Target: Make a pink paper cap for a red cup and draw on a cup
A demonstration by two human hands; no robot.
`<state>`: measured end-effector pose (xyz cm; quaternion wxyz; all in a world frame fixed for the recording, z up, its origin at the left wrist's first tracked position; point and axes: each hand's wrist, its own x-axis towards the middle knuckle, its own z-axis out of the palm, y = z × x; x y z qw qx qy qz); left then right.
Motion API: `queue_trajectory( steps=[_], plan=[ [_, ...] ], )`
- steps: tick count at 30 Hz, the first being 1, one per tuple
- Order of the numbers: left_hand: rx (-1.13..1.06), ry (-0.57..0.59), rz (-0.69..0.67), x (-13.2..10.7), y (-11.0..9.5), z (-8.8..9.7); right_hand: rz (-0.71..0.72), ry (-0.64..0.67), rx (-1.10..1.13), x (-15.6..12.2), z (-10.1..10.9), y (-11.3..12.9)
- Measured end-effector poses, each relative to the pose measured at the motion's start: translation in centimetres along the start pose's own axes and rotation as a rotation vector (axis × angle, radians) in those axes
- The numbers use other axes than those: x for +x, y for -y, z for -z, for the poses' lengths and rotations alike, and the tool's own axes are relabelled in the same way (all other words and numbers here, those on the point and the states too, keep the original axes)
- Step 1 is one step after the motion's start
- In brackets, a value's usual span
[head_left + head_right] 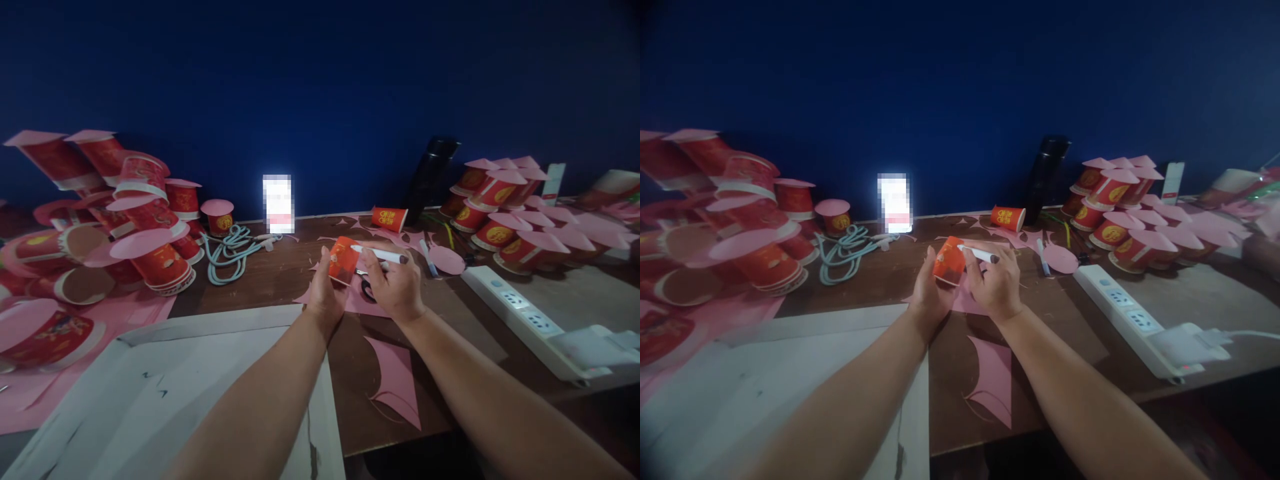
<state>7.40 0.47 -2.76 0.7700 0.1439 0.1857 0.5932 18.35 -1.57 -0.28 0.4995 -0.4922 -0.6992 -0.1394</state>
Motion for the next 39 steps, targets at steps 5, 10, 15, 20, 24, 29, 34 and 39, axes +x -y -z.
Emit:
queue_trajectory(
  steps=[5,10,15,20,24,29,34,39],
  plan=[
    [-0.001,-0.025,-0.016,0.20,0.00,0.09,-0.005,0.010,0.010,-0.04,-0.01,0.05],
    [0.004,-0.029,-0.018,0.07,-0.08,-0.06,0.014,0.004,0.011,-0.03,-0.07,0.04],
    [0.013,-0.029,-0.007,0.05,-0.13,-0.12,0.037,-0.012,0.016,-0.18,-0.20,-0.06],
    [0.016,-0.008,-0.011,0.13,-0.18,-0.09,0.040,-0.009,0.019,-0.20,-0.28,0.01],
    [0.014,0.005,0.002,-0.10,-0.23,-0.27,0.047,-0.018,0.022,-0.16,-0.31,0.17],
    [0.008,0.018,0.001,-0.31,-0.27,-0.39,0.046,-0.014,0.012,-0.33,-0.40,0.13],
    [-0.014,-0.032,-0.034,-0.16,-0.22,-0.20,0.055,-0.023,0.023,-0.35,-0.45,0.17],
    [-0.024,-0.101,0.029,-0.07,-0.25,-0.20,-0.001,-0.011,0.042,-0.23,-0.41,0.40]
  ],
)
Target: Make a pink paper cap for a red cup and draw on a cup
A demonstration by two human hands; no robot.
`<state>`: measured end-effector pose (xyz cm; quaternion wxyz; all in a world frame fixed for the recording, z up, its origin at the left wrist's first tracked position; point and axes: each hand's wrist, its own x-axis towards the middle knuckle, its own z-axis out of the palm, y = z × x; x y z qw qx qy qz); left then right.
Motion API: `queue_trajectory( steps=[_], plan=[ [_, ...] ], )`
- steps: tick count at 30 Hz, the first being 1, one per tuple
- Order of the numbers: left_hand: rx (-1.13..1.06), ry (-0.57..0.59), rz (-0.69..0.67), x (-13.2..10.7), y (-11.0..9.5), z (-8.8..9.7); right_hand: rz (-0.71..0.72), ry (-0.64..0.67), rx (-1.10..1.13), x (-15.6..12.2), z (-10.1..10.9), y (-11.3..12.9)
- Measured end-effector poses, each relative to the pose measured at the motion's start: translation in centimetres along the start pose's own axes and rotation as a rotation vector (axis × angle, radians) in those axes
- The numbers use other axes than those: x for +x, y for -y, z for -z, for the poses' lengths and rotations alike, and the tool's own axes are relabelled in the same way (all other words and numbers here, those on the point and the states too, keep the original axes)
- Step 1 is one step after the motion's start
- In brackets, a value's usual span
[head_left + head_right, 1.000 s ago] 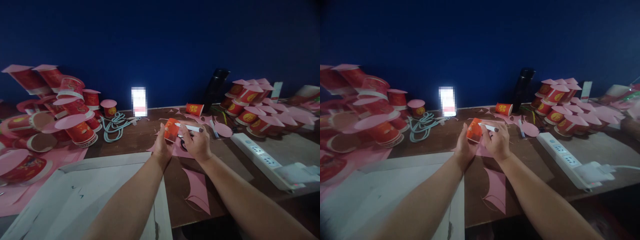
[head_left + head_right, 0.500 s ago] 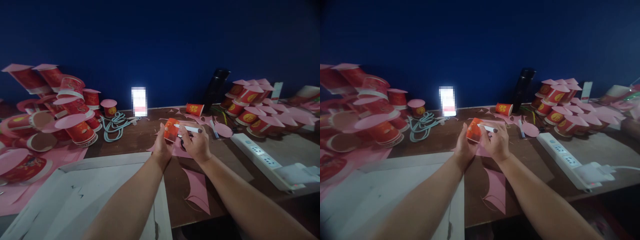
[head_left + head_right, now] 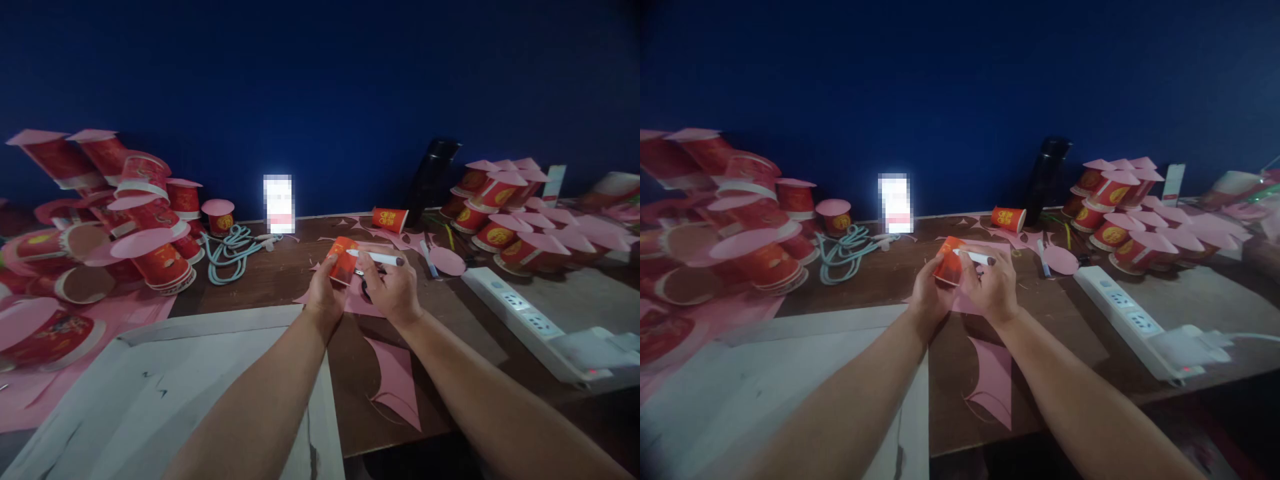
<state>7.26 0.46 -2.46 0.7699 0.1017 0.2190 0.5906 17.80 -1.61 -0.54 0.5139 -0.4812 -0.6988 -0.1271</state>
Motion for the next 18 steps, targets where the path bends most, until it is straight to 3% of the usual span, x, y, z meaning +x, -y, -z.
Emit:
queue_trajectory(
  steps=[8,18],
  plan=[
    [-0.046,-0.083,0.042,0.3,0.0,0.3,-0.197,-0.090,0.027,0.0,0.5,-1.5],
    [-0.043,-0.104,0.020,0.3,0.0,0.2,-0.110,-0.098,0.013,0.3,0.4,-1.2]
  ],
)
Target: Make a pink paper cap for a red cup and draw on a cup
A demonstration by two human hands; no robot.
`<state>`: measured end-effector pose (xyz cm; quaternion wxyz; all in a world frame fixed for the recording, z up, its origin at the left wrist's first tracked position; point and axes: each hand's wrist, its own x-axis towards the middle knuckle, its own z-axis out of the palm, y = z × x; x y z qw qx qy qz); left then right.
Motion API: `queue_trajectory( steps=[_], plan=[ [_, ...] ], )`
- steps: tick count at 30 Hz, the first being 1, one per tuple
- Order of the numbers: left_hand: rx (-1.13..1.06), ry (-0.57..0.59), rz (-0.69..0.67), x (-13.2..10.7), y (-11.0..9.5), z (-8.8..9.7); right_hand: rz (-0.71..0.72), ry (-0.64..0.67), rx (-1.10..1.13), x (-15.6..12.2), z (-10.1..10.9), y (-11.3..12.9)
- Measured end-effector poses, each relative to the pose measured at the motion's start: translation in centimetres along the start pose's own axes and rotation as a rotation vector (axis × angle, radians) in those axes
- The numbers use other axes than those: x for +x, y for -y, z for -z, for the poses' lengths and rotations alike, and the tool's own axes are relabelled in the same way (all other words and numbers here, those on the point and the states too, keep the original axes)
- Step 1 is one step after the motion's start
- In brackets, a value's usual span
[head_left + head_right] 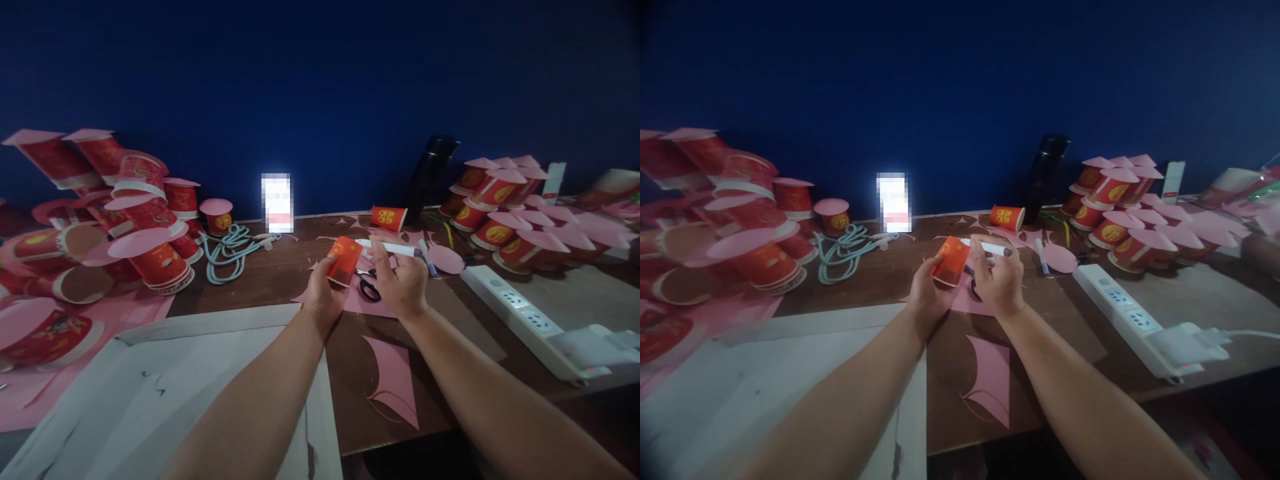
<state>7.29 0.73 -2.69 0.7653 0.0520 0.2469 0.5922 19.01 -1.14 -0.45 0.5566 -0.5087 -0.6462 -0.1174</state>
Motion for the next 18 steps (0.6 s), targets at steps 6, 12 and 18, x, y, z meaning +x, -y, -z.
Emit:
queue_trajectory(
  steps=[6,12,18],
  plan=[
    [0.024,0.042,0.004,0.03,0.08,0.18,0.025,-0.003,-0.003,0.09,0.02,0.13],
    [0.033,0.087,0.026,0.42,0.22,0.52,0.031,0.005,-0.009,0.09,0.03,0.13],
    [0.045,0.064,0.037,0.49,0.21,0.54,0.031,0.008,-0.008,0.00,-0.06,-0.05]
  ],
)
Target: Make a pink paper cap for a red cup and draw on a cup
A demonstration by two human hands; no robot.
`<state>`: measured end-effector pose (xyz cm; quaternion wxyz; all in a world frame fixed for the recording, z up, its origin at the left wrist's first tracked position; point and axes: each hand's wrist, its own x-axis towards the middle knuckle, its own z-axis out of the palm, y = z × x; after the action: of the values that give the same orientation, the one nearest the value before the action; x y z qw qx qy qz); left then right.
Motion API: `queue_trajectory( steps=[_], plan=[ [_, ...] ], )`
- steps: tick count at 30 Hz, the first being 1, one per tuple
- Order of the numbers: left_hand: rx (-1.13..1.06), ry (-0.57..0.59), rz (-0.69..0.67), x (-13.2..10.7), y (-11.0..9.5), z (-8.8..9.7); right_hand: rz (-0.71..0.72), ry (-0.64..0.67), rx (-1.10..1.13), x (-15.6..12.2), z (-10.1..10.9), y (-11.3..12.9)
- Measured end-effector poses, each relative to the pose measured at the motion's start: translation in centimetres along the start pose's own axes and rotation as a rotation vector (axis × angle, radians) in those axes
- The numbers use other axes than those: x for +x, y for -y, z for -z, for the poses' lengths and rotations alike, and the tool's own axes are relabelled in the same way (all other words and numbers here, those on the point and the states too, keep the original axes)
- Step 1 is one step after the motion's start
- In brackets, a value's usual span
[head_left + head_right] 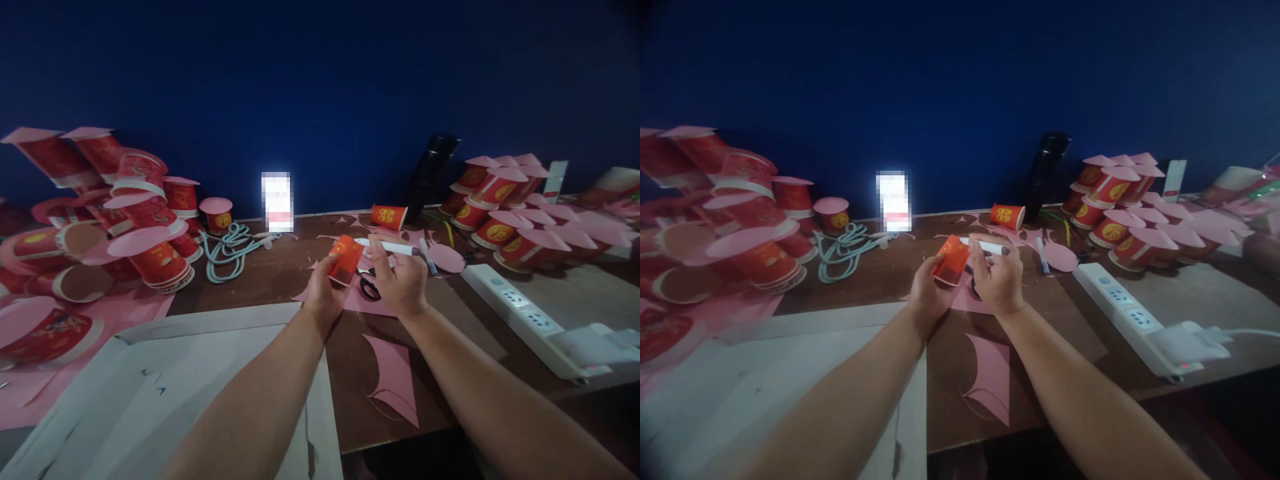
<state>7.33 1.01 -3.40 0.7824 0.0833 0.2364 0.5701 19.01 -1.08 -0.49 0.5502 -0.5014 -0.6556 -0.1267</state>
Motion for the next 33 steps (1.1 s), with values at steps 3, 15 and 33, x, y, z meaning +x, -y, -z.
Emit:
queue_trajectory(
  steps=[3,15,33],
  plan=[
    [-0.008,0.006,-0.004,-0.06,-0.02,-0.03,0.001,-0.002,0.001,0.01,-0.07,-0.01],
    [-0.032,-0.028,-0.027,-0.43,-0.07,-0.31,0.001,0.011,-0.021,0.03,0.02,0.21],
    [-0.074,-0.012,-0.017,-0.18,-0.22,-0.03,-0.002,0.011,-0.024,0.01,0.06,0.32]
  ],
)
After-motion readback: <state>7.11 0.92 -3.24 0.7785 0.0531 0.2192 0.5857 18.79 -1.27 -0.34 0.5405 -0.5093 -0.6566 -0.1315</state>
